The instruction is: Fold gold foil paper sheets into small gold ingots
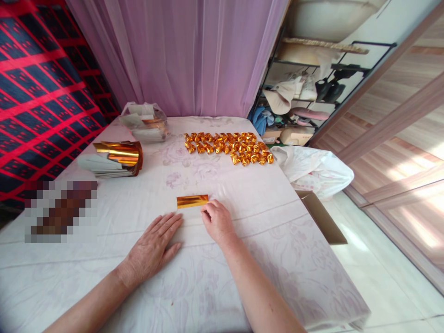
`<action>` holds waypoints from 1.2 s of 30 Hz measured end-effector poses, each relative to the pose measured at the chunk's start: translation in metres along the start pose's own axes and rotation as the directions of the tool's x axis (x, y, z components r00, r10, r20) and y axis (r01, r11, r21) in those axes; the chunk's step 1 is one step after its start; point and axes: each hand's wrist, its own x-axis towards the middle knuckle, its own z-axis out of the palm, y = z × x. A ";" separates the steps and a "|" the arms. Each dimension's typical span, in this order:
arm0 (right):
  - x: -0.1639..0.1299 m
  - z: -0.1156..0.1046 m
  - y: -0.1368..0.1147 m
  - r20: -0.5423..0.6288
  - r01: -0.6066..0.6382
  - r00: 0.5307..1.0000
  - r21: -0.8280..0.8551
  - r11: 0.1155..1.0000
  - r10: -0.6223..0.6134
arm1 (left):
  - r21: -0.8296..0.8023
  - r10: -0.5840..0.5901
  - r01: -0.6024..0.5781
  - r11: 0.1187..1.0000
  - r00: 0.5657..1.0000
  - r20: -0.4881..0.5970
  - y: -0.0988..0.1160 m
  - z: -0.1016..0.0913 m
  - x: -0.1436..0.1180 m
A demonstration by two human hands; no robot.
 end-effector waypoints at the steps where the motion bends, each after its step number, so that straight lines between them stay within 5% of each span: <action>1: 0.000 0.000 0.000 -0.001 -0.002 1.000 -0.002 1.000 0.002 | 0.001 -0.003 0.003 1.000 1.000 -0.001 -0.001 -0.001 -0.001; 12: -0.006 0.000 -0.013 -0.022 0.063 0.997 -0.154 0.986 -0.067 | -0.002 -0.048 0.048 0.999 0.999 -0.012 0.002 -0.002 -0.001; 16: -0.014 0.005 -0.037 0.156 0.210 0.972 -0.238 0.948 -0.176 | 0.017 -0.043 0.043 0.999 0.999 -0.011 0.003 -0.004 0.000; 23: -0.023 0.006 -0.045 0.375 0.202 0.923 -0.285 0.937 -0.086 | -0.020 -0.103 0.103 0.994 0.994 -0.025 0.006 -0.007 0.002; 36: -0.039 -0.023 -0.021 0.358 0.086 0.931 -0.398 0.913 0.069 | 0.031 -0.104 0.105 0.994 0.994 -0.033 0.009 -0.013 0.015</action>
